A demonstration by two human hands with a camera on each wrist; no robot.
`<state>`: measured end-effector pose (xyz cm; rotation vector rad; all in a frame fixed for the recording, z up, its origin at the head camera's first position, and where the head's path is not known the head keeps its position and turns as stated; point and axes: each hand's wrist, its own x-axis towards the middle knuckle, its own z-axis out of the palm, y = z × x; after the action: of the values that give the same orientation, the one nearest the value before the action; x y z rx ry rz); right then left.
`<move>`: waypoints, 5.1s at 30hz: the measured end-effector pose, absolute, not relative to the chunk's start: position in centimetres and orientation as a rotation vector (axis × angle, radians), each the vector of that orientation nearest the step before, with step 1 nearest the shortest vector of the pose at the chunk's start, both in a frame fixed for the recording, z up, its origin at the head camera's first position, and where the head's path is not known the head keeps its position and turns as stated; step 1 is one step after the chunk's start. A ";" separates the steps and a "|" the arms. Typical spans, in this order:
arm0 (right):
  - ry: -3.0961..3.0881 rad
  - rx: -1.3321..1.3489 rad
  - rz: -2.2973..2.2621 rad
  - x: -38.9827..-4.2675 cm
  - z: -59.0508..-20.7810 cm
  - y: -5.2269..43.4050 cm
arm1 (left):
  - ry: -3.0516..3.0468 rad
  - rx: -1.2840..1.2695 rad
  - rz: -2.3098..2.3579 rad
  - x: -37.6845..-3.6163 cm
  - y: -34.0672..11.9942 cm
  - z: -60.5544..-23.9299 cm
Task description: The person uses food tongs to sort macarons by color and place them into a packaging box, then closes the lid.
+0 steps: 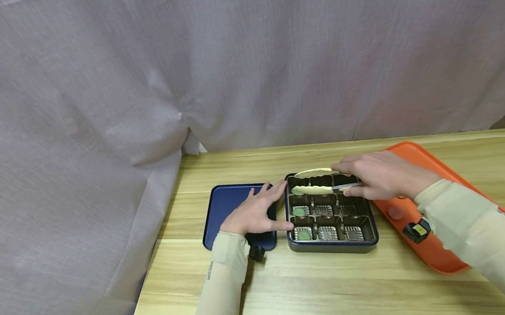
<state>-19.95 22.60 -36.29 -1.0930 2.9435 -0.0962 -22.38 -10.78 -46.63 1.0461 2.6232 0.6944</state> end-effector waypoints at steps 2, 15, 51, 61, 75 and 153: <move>2.947 -1.099 -0.097 -19.9 -36.3 22.7 | 2.625 1.049 0.693 -22.4 -10.8 -46.6; 3.003 -1.047 -0.093 -18.4 -36.1 25.6 | 2.614 1.054 0.704 -22.4 -10.9 -46.6; 3.204 -0.717 -0.016 -12.8 -39.6 38.8 | 2.596 1.032 0.734 -22.3 -11.4 -46.9; 3.204 -0.725 0.004 -11.4 -41.1 42.2 | 2.586 1.037 0.759 -22.3 -11.4 -46.8; 3.229 -0.657 -0.039 -10.5 -43.1 44.5 | 2.581 1.041 0.756 -22.3 -11.5 -46.6; 3.216 -0.877 -0.072 -10.7 -38.1 36.4 | 2.594 1.023 0.716 -22.1 -11.3 -46.4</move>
<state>-10.74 36.44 -38.07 -0.8771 3.2163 -0.0718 -22.15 -11.30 -46.41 1.0233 2.5937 0.7161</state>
